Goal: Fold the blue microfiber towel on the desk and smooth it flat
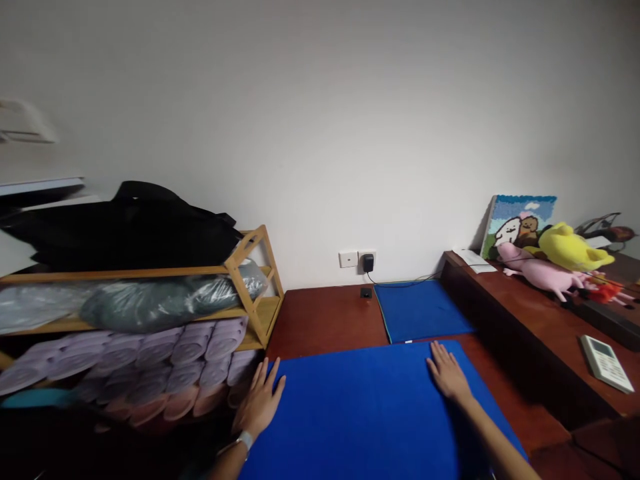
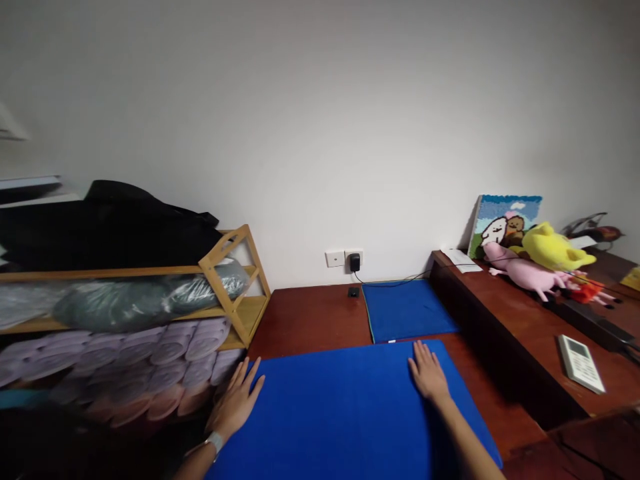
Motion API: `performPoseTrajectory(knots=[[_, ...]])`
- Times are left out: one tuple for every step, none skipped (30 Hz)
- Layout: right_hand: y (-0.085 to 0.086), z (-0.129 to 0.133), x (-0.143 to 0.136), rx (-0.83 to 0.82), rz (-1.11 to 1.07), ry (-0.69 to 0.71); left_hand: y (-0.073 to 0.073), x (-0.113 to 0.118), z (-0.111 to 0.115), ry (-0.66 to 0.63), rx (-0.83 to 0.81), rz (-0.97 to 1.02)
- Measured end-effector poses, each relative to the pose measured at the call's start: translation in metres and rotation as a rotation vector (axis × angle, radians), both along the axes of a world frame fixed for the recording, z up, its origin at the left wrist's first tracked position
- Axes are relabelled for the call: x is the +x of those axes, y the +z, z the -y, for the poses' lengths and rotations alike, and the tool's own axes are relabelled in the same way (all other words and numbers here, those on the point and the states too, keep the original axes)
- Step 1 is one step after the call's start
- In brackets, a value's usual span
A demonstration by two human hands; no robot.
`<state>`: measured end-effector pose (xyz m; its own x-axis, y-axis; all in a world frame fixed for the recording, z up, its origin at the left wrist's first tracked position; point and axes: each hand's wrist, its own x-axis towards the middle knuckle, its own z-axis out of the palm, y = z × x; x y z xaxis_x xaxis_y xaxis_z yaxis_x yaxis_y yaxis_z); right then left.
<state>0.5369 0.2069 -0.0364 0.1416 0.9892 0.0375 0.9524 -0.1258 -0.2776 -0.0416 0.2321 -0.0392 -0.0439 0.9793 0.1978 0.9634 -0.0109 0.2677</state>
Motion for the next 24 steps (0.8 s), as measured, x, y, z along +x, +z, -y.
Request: performPoseTrajectory(knots=[[-0.002, 0.001, 0.024, 0.003, 0.004, -0.048, 0.001, 0.0, 0.0, -0.001, -0.004, -0.005], [-0.004, 0.001, 0.043, 0.007, 0.004, -0.08, 0.002, 0.0, 0.0, -0.002, -0.009, -0.012], [-0.006, 0.002, 0.058, 0.015, 0.0, -0.101, 0.002, 0.0, 0.0, -0.003, -0.013, -0.018], [-0.007, 0.002, 0.069, 0.025, -0.006, -0.111, 0.002, 0.0, -0.001, -0.003, -0.015, -0.023], [-0.009, 0.003, 0.076, 0.037, -0.013, -0.115, 0.002, 0.0, -0.001, 0.0, -0.017, -0.026], [-0.011, 0.003, 0.079, 0.05, -0.022, -0.116, 0.002, 0.0, -0.001, 0.003, -0.017, -0.027], [-0.013, 0.002, 0.081, 0.063, -0.031, -0.117, 0.001, 0.0, -0.002, 0.008, -0.015, -0.025], [-0.014, 0.002, 0.081, 0.074, -0.039, -0.116, 0.001, 0.0, -0.002, 0.012, -0.013, -0.022], [-0.015, 0.001, 0.08, 0.084, -0.047, -0.116, 0.0, 0.0, -0.002, 0.013, -0.012, -0.017], [-0.016, 0.001, 0.08, 0.092, -0.055, -0.117, 0.0, 0.0, -0.002, 0.012, -0.012, -0.012], [-0.015, 0.0, 0.079, 0.099, -0.062, -0.122, 0.0, 0.0, -0.002, 0.008, -0.013, -0.008], [-0.014, 0.0, 0.078, 0.104, -0.068, -0.129, 0.001, 0.001, -0.001, 0.004, -0.016, -0.006], [-0.012, 0.0, 0.076, 0.108, -0.072, -0.139, 0.001, 0.001, -0.001, -0.001, -0.019, -0.008], [-0.009, 0.0, 0.073, 0.111, -0.075, -0.153, 0.002, 0.002, 0.0, -0.004, -0.022, -0.011], [-0.006, 0.0, 0.067, 0.115, -0.077, -0.167, 0.003, 0.002, 0.0, -0.006, -0.024, -0.015], [-0.002, 0.0, 0.057, 0.121, -0.077, -0.171, 0.003, 0.003, 0.001, -0.008, -0.026, -0.018], [0.003, 0.0, 0.044, 0.128, -0.077, -0.16, 0.003, 0.003, 0.001, -0.008, -0.027, -0.017], [0.008, 0.0, 0.025, 0.135, -0.076, -0.131, 0.003, 0.003, 0.001, -0.005, -0.027, -0.014], [0.012, 0.001, 0.002, 0.142, -0.075, -0.084, 0.003, 0.004, 0.001, -0.003, -0.026, -0.01], [0.017, 0.002, -0.025, 0.145, -0.073, -0.015, 0.002, 0.004, 0.001, -0.001, -0.024, -0.005], [0.02, 0.002, -0.055, 0.145, -0.074, 0.055, 0.002, 0.004, 0.001, 0.0, -0.023, 0.0], [0.023, 0.003, -0.087, 0.143, -0.076, 0.135, 0.002, 0.004, 0.001, -0.001, -0.022, 0.003], [0.025, 0.004, -0.119, 0.139, -0.08, 0.222, 0.002, 0.004, 0.002, -0.003, -0.022, 0.005], [0.025, 0.006, -0.15, 0.132, -0.084, 0.305, 0.002, 0.004, 0.002, -0.004, -0.024, 0.004]])
